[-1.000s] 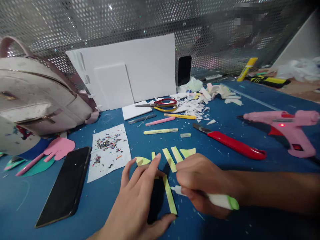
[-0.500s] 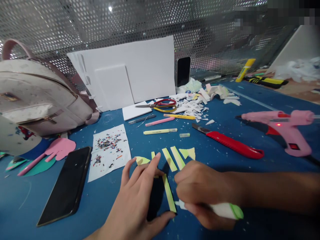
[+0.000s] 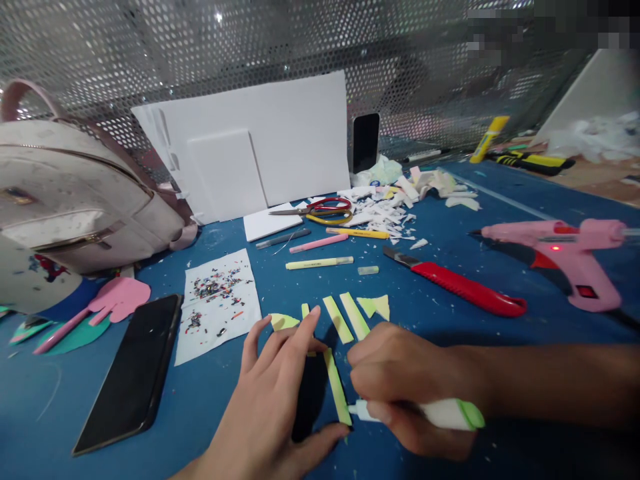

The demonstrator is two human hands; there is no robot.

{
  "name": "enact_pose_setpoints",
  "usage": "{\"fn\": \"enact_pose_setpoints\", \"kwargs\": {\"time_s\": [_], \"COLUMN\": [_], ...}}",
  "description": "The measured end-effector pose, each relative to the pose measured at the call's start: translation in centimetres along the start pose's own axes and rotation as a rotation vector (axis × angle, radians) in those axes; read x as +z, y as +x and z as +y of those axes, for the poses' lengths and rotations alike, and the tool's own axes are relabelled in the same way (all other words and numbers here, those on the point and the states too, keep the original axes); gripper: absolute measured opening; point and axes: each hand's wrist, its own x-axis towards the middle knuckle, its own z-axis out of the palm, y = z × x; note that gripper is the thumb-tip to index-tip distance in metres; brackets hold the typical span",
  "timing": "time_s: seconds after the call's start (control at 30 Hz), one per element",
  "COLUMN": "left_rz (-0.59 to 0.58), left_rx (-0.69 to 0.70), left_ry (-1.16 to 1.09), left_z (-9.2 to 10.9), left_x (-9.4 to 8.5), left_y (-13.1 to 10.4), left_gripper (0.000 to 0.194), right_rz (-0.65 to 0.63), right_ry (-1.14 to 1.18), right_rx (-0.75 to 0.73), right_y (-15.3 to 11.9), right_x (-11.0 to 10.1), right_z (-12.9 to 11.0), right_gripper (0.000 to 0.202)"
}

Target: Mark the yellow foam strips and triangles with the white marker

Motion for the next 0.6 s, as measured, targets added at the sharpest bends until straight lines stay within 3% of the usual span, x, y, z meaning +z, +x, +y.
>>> {"fn": "enact_pose_setpoints", "kwargs": {"time_s": [0.13,0.23,0.43,0.6], "left_rz": [-0.001,0.005,0.005,0.03], "left_rx": [0.006,0.004,0.009,0.005], "left_ry": [0.007,-0.001,-0.01,0.018], "left_z": [0.0,-0.12,-0.1,0.16], "left_x": [-0.01,0.07,0.11,-0.24], "left_y": [-0.01,0.05,0.06,0.08], "left_gripper": [0.104,0.101,0.101,0.097], "right_rz": [0.033,0.104,0.005,0.257], "right_ry": [0.05,-0.006,0.084,0.071], "right_rx": [-0.03,0.029,-0.027,-0.008], "right_y": [-0.03,-0.1,-0.14,-0.58], "right_x": [0.11,0.11,0.53,-0.23], "right_z": [-0.01,-0.08,0.13,0.4], "right_gripper": [0.025,0.021,0.023,0.016]}}
